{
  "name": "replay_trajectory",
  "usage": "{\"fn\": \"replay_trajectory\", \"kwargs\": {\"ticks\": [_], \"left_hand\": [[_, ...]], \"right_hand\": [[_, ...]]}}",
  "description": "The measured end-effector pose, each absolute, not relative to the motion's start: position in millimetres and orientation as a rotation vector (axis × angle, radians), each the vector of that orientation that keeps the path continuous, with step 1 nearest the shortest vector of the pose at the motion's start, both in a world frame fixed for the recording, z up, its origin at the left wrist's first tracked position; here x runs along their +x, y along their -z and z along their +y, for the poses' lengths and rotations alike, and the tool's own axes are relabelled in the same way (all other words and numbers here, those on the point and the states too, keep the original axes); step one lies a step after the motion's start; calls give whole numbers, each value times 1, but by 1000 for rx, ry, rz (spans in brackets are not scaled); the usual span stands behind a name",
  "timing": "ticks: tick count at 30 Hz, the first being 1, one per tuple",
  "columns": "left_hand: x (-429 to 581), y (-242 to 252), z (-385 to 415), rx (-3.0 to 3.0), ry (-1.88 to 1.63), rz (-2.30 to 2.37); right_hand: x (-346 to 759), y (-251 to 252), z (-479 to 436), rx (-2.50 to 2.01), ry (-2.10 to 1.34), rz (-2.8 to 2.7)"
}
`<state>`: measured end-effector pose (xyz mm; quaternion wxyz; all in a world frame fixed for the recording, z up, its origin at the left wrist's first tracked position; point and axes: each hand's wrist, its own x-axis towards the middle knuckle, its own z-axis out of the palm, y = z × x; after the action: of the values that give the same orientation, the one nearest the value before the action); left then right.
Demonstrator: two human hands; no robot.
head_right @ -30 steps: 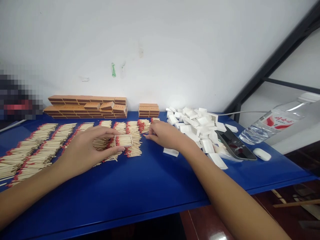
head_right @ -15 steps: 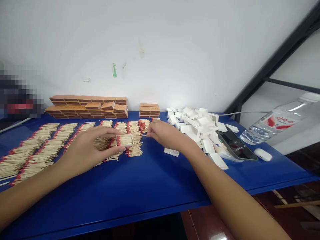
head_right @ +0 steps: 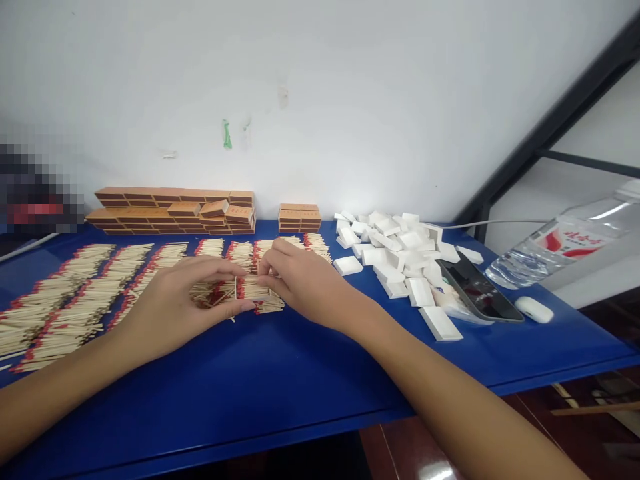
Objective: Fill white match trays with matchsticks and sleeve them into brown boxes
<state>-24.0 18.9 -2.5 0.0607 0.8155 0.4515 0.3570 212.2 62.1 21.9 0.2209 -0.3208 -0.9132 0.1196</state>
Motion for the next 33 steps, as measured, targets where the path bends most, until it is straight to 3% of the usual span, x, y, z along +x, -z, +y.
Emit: {"fn": "replay_trajectory", "kwargs": {"ticks": [13,18,21,28,33], "left_hand": [[-25,2,19,2464,-1100,1370],[-26,-1,20,2480,-1122,1420],[-26,-3,21,2469,-1141,1424],[-29,-3,23,2457,-1155,1428],[-32,-2,25,2447,-1150,1425]], "right_hand": [[220,-27,69,-871,-276,-2443],[263,-49,91,-1301,-153,-2456],[286,-57,99,-1562,-317,-2572],[290,-46,113,-1642,-1,-2400],[283,-37,135,-1621,3,-2185]]}}
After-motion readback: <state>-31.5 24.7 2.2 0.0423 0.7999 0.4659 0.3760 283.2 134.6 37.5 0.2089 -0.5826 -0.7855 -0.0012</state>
